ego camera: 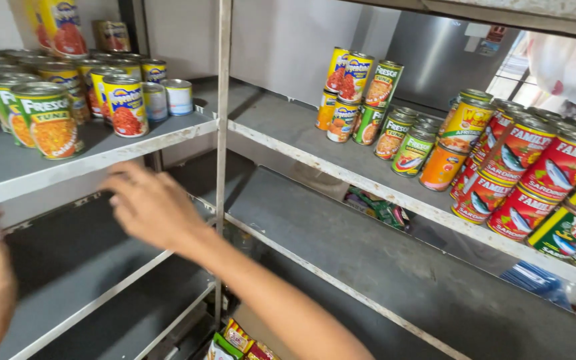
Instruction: Organizing and stocking various canned food items on storage shelves.
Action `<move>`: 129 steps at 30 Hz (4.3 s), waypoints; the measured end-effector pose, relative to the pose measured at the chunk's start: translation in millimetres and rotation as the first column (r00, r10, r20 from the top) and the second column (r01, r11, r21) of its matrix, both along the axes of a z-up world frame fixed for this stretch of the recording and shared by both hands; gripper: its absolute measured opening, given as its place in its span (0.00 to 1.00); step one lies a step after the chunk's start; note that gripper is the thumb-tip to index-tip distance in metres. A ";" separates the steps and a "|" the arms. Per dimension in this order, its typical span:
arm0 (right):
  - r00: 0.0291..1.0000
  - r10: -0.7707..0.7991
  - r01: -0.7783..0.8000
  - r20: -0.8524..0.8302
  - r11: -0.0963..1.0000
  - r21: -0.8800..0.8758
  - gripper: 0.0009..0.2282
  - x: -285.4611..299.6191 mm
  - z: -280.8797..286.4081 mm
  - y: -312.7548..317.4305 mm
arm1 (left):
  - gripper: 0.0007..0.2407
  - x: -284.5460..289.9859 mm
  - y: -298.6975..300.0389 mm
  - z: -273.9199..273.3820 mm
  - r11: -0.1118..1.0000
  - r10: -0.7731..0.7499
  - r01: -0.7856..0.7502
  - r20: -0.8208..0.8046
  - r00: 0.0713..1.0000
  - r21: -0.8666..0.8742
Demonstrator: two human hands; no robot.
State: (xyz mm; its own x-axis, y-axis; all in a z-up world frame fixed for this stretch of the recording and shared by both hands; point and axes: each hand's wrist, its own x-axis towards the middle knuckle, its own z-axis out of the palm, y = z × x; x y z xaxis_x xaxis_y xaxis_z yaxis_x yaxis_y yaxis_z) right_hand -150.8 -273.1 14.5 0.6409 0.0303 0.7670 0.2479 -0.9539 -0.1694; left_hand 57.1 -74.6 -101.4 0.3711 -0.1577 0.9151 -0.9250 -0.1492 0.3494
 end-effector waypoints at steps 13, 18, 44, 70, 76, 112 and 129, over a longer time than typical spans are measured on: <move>0.470 -0.834 0.850 0.288 0.341 -0.401 0.08 -297.8 137.0 -211.1 | 0.12 -314.6 -238.1 141.1 0.712 -0.698 0.649 0.170 0.695 0.269; 0.330 -0.902 0.858 0.277 0.165 -0.486 0.09 -372.2 184.3 -256.8 | 0.17 -386.0 -346.5 162.9 0.451 -0.885 0.854 0.008 0.465 0.258; 0.111 -0.994 0.929 0.000 0.104 -0.356 0.21 -392.6 197.4 -240.3 | 0.24 -487.5 -540.8 199.7 0.543 -0.779 0.839 -0.401 0.483 -0.043; 0.959 0.251 -0.010 -0.128 0.485 0.875 0.18 -175.3 116.7 -115.5 | 0.18 -239.2 -210.1 196.5 0.633 -0.694 0.767 -0.517 0.501 -0.106; 0.943 0.294 -0.096 -0.154 0.685 0.722 0.17 -82.0 102.5 -62.9 | 0.21 -189.1 -116.9 191.2 0.857 -0.489 0.515 -0.332 0.807 -0.008; 0.786 0.546 -0.350 -0.288 0.778 0.521 0.19 194.1 51.1 34.5 | 0.10 -25.7 61.6 128.4 0.685 0.576 -0.719 0.518 0.633 0.118; 0.685 0.678 -0.464 -0.266 0.688 0.559 0.13 288.4 29.3 21.0 | 0.14 -29.3 53.1 131.2 0.672 0.693 -0.735 0.269 0.669 0.095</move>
State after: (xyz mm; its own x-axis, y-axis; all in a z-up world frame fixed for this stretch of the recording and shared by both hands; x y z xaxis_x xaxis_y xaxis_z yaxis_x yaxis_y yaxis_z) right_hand 137.6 -252.1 43.8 0.8560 0.2569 0.4486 0.5168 -0.4439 -0.7320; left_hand 27.9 -21.5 29.7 0.2592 -0.0873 0.9619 -0.5488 -0.8328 0.0723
